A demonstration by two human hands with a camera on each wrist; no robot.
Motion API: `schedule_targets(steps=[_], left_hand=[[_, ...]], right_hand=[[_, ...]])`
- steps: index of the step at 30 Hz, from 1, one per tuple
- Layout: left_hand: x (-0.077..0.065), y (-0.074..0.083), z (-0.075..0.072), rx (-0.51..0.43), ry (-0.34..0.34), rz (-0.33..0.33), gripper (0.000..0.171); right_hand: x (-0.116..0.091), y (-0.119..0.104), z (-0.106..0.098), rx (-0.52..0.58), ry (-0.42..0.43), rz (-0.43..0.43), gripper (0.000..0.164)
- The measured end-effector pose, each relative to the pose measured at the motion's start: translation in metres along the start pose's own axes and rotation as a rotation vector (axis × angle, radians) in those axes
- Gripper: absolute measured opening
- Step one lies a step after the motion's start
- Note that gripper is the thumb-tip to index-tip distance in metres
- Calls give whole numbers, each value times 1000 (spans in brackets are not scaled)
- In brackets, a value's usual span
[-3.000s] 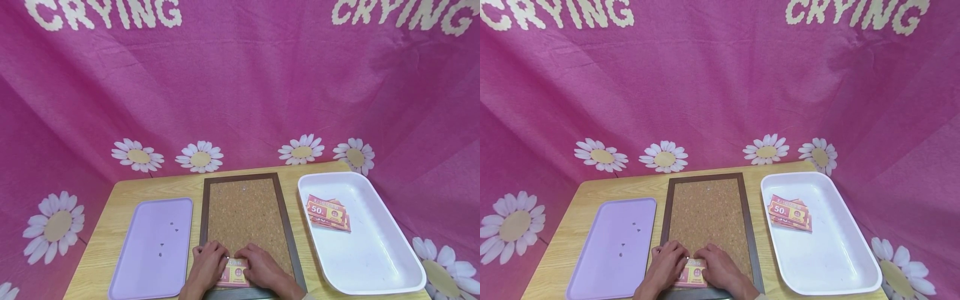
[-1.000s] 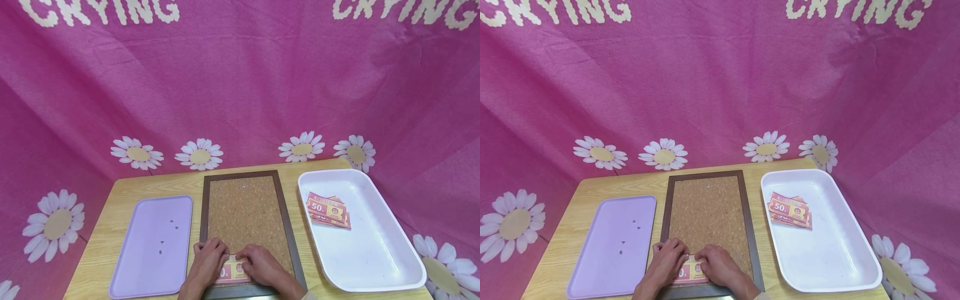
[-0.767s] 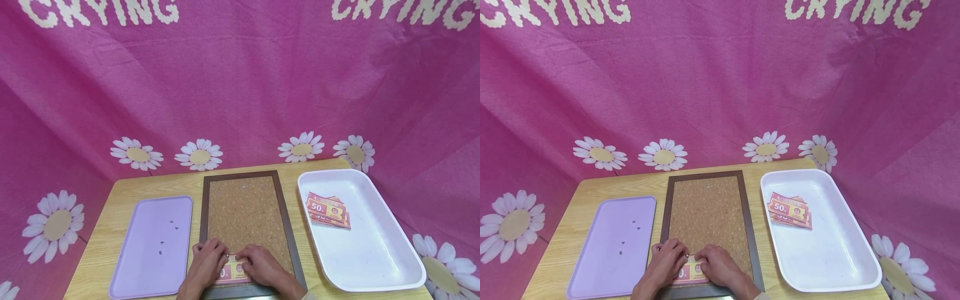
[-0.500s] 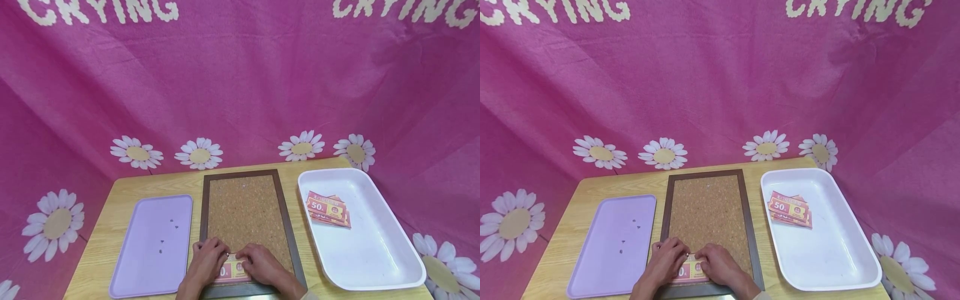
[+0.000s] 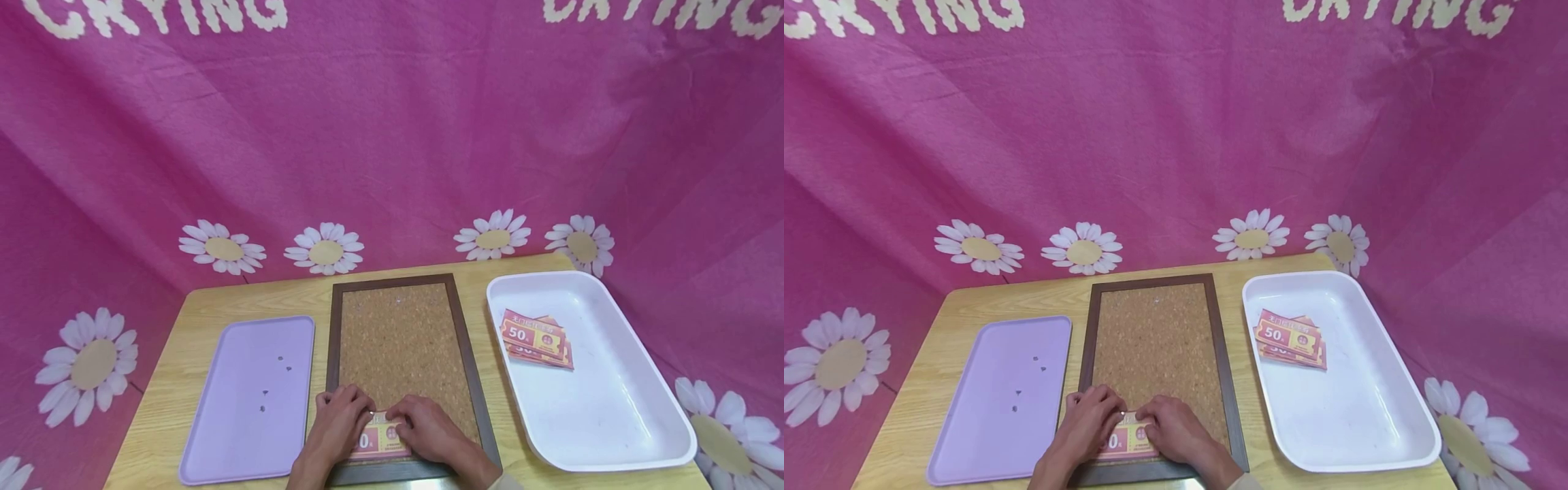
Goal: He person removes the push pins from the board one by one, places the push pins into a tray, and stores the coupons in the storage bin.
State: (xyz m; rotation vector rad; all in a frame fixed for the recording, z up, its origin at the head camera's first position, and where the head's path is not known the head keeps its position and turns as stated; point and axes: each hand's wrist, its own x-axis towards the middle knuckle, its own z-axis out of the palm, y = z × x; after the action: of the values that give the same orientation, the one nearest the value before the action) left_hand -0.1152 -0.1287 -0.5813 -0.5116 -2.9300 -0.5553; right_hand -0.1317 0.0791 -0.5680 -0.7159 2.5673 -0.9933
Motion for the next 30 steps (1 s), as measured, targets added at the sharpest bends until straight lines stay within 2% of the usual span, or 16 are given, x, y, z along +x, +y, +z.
schedule_targets(steps=[5, 14, 25, 30], left_hand=[[1, 1, -1, 9, -22, -4, 4], [1, 1, 0, 28, -47, -10, 4], [1, 2, 2, 42, -31, -25, 3], [1, 3, 2, 31, -45, -43, 9]], right_hand=[[1, 0, -1, 15, -1, 9, 19], [0, 0, 0, 1, 28, -25, 19], [0, 0, 0, 8, 28, -11, 19], [0, 1, 1, 12, 22, -14, 19]])
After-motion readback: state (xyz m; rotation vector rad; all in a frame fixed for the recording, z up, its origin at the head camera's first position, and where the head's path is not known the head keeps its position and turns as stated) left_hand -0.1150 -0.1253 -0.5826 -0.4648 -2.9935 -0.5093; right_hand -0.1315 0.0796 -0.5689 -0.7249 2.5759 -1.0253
